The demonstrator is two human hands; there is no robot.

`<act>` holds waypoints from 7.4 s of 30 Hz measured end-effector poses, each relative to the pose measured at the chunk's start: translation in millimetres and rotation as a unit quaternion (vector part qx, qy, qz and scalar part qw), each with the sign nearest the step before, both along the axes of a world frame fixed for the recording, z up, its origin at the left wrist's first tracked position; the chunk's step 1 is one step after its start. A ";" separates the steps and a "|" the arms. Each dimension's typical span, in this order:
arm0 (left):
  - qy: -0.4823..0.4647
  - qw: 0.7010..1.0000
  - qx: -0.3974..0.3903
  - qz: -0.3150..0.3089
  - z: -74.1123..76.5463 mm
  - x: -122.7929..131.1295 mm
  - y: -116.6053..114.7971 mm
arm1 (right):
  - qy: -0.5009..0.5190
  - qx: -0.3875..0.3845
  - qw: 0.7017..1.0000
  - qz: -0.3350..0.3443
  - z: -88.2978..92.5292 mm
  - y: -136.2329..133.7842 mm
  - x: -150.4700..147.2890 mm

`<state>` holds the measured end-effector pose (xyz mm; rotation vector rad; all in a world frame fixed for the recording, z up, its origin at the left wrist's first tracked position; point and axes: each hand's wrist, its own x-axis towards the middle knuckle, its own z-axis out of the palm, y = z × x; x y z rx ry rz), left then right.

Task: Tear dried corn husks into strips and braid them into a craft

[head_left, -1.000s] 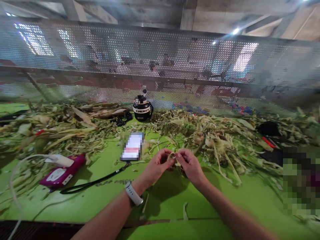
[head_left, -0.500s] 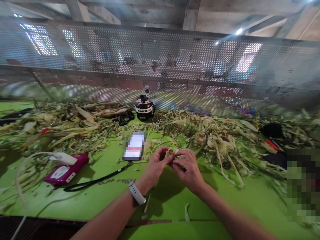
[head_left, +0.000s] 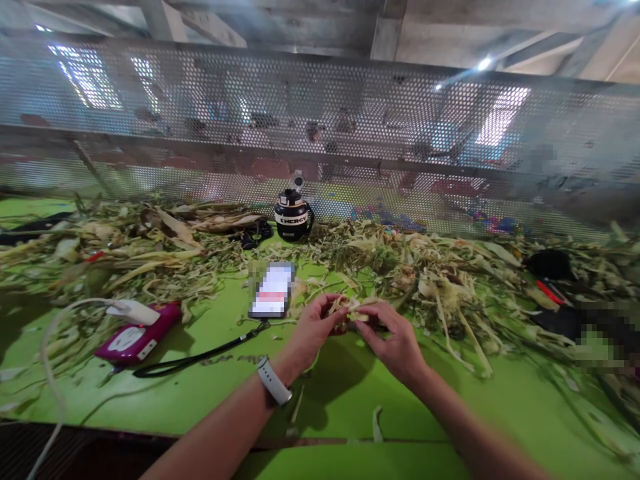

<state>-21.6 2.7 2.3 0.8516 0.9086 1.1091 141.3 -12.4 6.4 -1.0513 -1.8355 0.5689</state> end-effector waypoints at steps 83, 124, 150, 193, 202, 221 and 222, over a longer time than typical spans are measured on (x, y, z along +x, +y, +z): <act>0.153 0.971 0.138 -0.123 5.5 -3.2 -7.5 | 0.265 -0.385 0.879 0.093 8.6 4.3 6.8; 0.077 0.969 0.109 -0.207 10.6 -7.6 -8.8 | 0.131 -0.352 0.913 0.160 16.0 8.3 20.4; 0.089 0.968 0.077 -0.221 -2.7 -4.1 -1.8 | -0.169 0.025 0.984 0.059 2.5 12.9 18.3; 0.036 0.984 0.055 -0.167 0.7 0.0 -4.3 | -0.049 -0.061 0.996 -0.040 5.1 11.9 10.5; -0.007 0.997 0.063 -0.033 1.6 2.8 -2.9 | 0.059 -0.311 0.948 0.032 2.7 3.0 3.3; -0.080 0.994 0.020 0.070 -2.0 11.2 0.0 | 0.094 -0.306 0.941 0.108 4.0 -1.1 -5.8; -0.095 0.992 0.019 0.078 -1.7 12.1 -0.2 | 0.114 -0.317 0.935 0.113 3.8 -2.2 -7.2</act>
